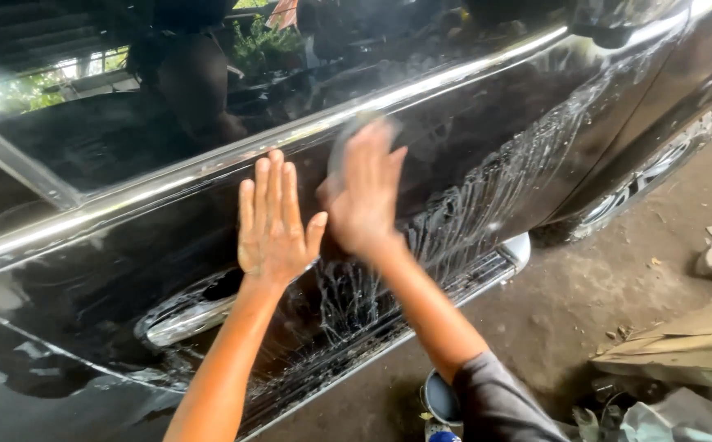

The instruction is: Applying a protective or tinted film to the exterior body and window of a car.

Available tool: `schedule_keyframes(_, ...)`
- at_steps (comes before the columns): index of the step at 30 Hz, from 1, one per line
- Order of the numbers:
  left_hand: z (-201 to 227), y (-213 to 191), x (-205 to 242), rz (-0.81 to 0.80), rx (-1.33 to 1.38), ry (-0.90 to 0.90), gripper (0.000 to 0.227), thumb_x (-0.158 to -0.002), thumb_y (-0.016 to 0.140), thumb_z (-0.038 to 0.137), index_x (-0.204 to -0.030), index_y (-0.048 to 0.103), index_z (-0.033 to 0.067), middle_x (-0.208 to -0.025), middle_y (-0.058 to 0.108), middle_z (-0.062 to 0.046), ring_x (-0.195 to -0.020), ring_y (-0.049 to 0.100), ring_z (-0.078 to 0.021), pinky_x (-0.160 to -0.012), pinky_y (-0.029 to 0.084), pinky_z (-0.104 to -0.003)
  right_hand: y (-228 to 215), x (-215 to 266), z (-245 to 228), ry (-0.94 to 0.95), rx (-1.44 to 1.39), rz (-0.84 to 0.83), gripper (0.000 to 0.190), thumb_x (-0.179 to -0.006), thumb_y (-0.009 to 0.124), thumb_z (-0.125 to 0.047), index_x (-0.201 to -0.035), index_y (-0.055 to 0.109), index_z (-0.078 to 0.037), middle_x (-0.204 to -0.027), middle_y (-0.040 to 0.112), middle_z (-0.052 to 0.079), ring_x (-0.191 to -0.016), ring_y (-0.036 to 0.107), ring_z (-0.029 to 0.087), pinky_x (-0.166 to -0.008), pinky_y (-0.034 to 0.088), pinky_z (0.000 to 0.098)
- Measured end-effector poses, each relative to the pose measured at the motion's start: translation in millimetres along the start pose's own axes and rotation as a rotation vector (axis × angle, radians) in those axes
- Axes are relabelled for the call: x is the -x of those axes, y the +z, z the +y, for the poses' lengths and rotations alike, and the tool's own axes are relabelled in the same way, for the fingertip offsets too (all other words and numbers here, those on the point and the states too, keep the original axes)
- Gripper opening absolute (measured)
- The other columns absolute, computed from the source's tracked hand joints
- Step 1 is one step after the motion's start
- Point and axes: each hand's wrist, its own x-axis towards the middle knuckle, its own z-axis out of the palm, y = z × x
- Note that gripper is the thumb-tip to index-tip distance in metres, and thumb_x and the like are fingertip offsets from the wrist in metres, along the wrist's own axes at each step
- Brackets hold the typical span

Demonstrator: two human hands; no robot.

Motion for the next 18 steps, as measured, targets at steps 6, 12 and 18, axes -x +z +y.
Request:
schedule_keyframes(6,5,-2,-2,-0.068,-0.24,0.04,0.073,-0.109,0.042,0.047,-0.159,0.04,-0.0071,-0.168,0.032,-0.023,-0.158,0.024,-0.0356,-0.128,0.016,-0.053,29,-48,190,0.0,-0.092,0.192,0.076,-0.109,0.045,-0.039,-0.165,0.014,0.002,-0.173,0.01,0.028,-0.162,0.008,0.043,-0.127,0.008,0.0681)
schedule_keyframes(12,62,34,-46,-0.045,-0.351,0.05,0.069,-0.105,0.051,0.042,-0.157,0.041,-0.0019,-0.166,0.032,-0.022,-0.156,0.025,-0.0378,-0.124,0.018,-0.058,57,-33,204,0.196,-0.226,0.407,0.074,-0.111,0.039,-0.028,-0.167,0.005,0.006,-0.175,0.007,0.03,-0.167,0.006,0.042,-0.136,0.006,0.0625)
schedule_keyframes(18,107,76,-92,-0.011,-0.368,0.171,0.069,-0.111,0.051,0.041,-0.166,0.034,0.0026,-0.173,0.025,-0.014,-0.161,0.021,-0.0309,-0.13,0.017,-0.053,59,-6,262,-0.02,-0.083,0.291,0.073,-0.093,0.057,-0.017,-0.156,0.027,0.004,-0.165,0.022,0.033,-0.158,0.016,0.049,-0.128,0.008,0.0642)
